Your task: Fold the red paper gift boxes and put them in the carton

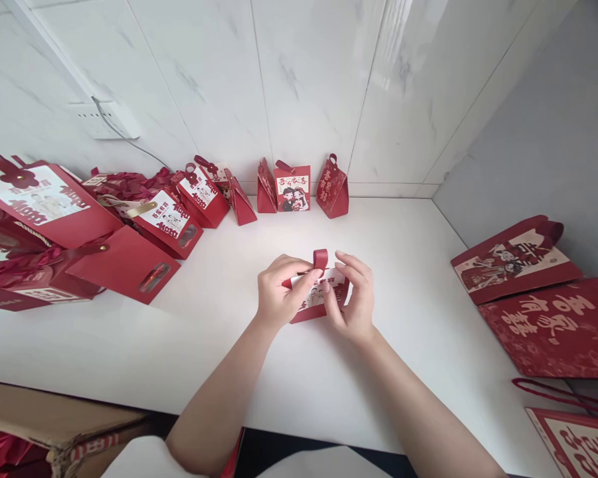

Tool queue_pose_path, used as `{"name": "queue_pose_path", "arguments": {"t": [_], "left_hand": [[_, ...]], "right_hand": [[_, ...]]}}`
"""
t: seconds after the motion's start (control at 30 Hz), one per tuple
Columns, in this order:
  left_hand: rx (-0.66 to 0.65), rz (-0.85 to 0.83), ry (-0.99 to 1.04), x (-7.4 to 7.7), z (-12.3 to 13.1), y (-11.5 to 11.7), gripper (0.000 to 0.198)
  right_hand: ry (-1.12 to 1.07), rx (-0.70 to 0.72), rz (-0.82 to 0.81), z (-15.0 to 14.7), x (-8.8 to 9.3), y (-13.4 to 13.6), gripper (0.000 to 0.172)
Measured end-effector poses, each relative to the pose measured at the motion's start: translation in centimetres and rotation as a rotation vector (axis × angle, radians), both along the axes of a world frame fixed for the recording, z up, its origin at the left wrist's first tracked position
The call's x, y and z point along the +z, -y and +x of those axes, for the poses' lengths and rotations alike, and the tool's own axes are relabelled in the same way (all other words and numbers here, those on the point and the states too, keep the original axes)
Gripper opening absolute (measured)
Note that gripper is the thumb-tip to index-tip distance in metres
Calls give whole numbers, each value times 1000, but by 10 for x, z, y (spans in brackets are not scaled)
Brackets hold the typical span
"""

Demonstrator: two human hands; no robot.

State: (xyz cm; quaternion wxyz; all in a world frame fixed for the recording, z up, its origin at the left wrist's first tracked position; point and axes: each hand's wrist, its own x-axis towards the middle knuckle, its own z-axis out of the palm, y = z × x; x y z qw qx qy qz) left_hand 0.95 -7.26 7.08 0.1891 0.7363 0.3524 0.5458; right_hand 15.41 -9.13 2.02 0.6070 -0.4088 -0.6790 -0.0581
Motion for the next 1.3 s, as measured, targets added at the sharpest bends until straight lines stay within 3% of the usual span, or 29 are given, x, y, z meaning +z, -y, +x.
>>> {"name": "queue_pose_path", "arguments": {"t": [0.1, 0.3, 0.8, 1.0, 1.3], "left_hand": [[31, -101, 54, -3, 0, -1, 10], [5, -231, 129, -5, 2, 0, 17], [16, -182, 108, -5, 1, 0, 16], [9, -167, 99, -6, 1, 0, 18], [32, -147, 73, -6, 0, -1, 16]], "right_hand": [[70, -41, 103, 2, -4, -1, 37], [85, 188, 152, 1, -7, 1, 41], [60, 237, 156, 2, 1, 4, 43], [127, 205, 192, 2, 7, 6, 42], [163, 162, 121, 0, 8, 5, 40]]}}
